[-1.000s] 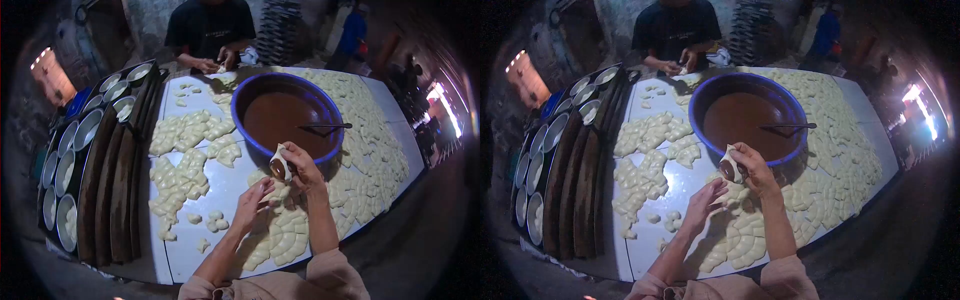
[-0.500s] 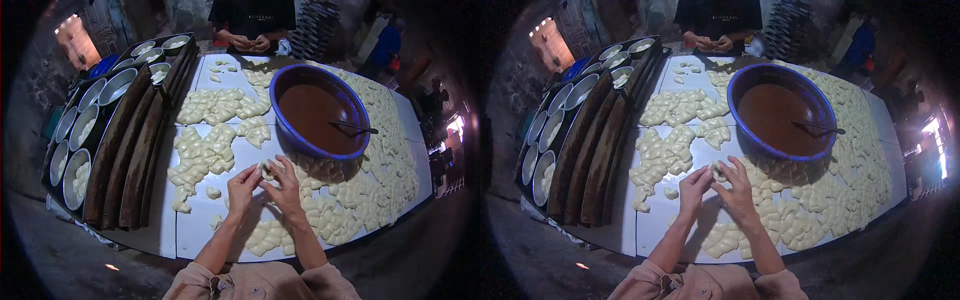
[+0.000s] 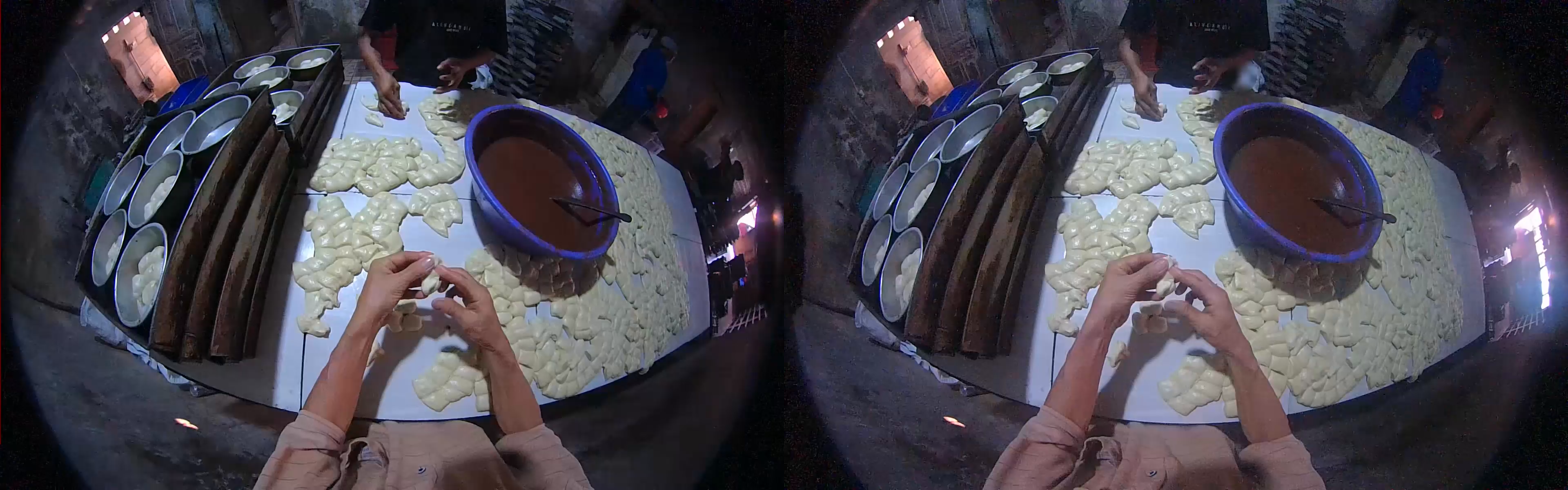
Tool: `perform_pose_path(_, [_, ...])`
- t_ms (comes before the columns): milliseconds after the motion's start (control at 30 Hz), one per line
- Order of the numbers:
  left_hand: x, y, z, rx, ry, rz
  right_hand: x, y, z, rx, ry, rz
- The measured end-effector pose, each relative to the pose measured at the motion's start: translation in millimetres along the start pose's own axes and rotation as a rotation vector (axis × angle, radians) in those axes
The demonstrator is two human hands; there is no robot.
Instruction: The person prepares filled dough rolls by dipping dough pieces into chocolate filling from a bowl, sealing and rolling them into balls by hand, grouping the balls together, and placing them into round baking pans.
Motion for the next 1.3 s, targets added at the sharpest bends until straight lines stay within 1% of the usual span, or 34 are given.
perform_pose_path(100, [-18.3, 8.6, -5.3, -0.019, 0.041, 0.014, 3.2, -1.2, -14.7, -0.162, -0.266, -0.088])
perform_pose_path(133, [-20.7, 10.3, -3.7, -0.036, 0.062, 0.022, 6.9, -1.8, -19.7, -0.138, -0.332, -0.106])
perform_pose_path(233, [-20.8, 6.3, 0.2, -0.03, 0.107, 0.064, 5.2, 6.8, -12.4, -0.194, -0.401, -0.225])
perform_pose_path(267, [-20.0, 3.7, 2.0, -0.017, 0.119, 0.078, 2.7, 15.8, -13.5, 0.042, -0.213, -0.277])
perform_pose_path(300, [-19.2, 1.9, 5.5, -0.02, 0.11, 0.084, 1.9, 25.7, -6.1, 0.105, -0.209, -0.357])
perform_pose_path(367, [-19.9, -1.3, 13.4, -0.023, 0.088, 0.095, 1.9, 23.2, -12.7, -0.138, -0.257, -0.33])
perform_pose_path(467, [-36.9, 3.6, 11.9, 0.048, 0.153, 0.096, 3.8, 19.8, -22.3, -0.245, -0.413, -0.393])
perform_pose_path(500, [-40.7, 4.5, 12.3, 0.075, 0.169, 0.095, 4.7, 19.4, -21.1, -0.328, -0.431, -0.396])
perform_pose_path(533, [-40.6, 1.1, 15.2, 0.168, 0.229, 0.085, 4.1, 17.3, -26.5, -0.349, -0.373, -0.327])
perform_pose_path(567, [-34.6, -4.6, 22.6, 0.237, 0.261, 0.008, 2.7, 15.9, -31.8, -0.368, -0.317, -0.257])
perform_pose_path(633, [-31.8, -9.5, 24.3, 0.187, 0.205, -0.093, -0.9, 23.0, -14.0, -0.422, -0.29, -0.255])
perform_pose_path(667, [-33.3, -10.1, 23.2, 0.158, 0.192, -0.089, -1.3, 28.0, -0.6, -0.449, -0.28, -0.255])
perform_pose_path(700, [-35.7, -10.1, 20.9, 0.128, 0.179, -0.084, -6.6, 33.2, 11.0, -0.4, -0.309, -0.261])
perform_pose_path(733, [-37.7, -11.0, 20.5, 0.097, 0.165, -0.082, -11.5, 31.3, 14.3, -0.461, -0.393, -0.178])
perform_pose_path(767, [-33.5, -15.1, 29.9, 0.033, 0.178, 0.006, -16.8, 26.7, 15.3, -0.52, -0.474, -0.095])
perform_pose_path(833, [-36.8, -16.9, 30.2, 0.256, 0.077, -0.049, -25.9, 17.6, 8.1, -0.482, -0.243, -0.09])
perform_pose_path(867, [-41.7, -17.1, 26.9, 0.35, 0.117, -0.143, -27.8, 14.5, 3.1, -0.463, -0.131, -0.09])
perform_pose_path(900, [-48.2, -17.3, 22.0, 0.445, 0.158, -0.235, -28.0, 11.9, -7.7, -0.396, -0.026, -0.183])
perform_pose_path(933, [-52.4, -23.7, 20.4, 0.574, 0.162, -0.313, -27.6, 10.2, -14.3, -0.283, 0.202, -0.278])
perform_pose_path(967, [-46.8, -39.2, 36.8, 0.683, 0.206, -0.37, -28.4, 10.4, -21.9, -0.164, 0.432, -0.37])
perform_pose_path(1000, [-51.6, -46.4, 36.4, 0.734, 0.166, -0.352, -29.0, 16.7, -32.5, -0.051, 0.41, -0.425])
perform_pose_path(1033, [-56.1, -50.1, 36.5, 0.786, 0.125, -0.333, -33.3, 20.0, -38.3, -0.263, 0.394, -0.352])
perform_pose_path(1100, [-57.5, -51.8, 48.0, 0.83, 0.144, -0.301, -36.1, 27.4, -43.9, -0.683, 0.345, -0.188])
perform_pose_path(1133, [-57.5, -51.9, 50.5, 0.849, 0.153, -0.29, -37.3, 29.8, -48.9, -0.784, 0.307, -0.179])
perform_pose_path(1167, [-57.9, -51.1, 53.7, 0.758, 0.083, -0.289, -38.1, 30.2, -48.3, -0.829, 0.229, -0.201])
perform_pose_path(1233, [-56.3, -45.4, 49.3, 0.743, -0.047, -0.282, -38.5, 29.5, -44.1, -0.916, 0.066, -0.246])
perform_pose_path(1267, [-52.2, -47.7, 60.9, 0.739, 0.051, -0.275, -38.5, 30.7, -52.6, -0.84, 0.117, -0.261])
perform_pose_path(1300, [-44.4, -52.9, 78.9, 0.734, 0.151, -0.265, -37.7, 32.3, -57.5, -0.763, 0.164, -0.195])
Point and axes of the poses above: each hand's wrist, its own x-axis towards the middle knuckle, its own y-axis out of the palm, z = x × y, the point moved 1 cm from there along x, towards the middle knuckle, and after that the axes turned 8 degrees about -z, right-handed, at the moved point
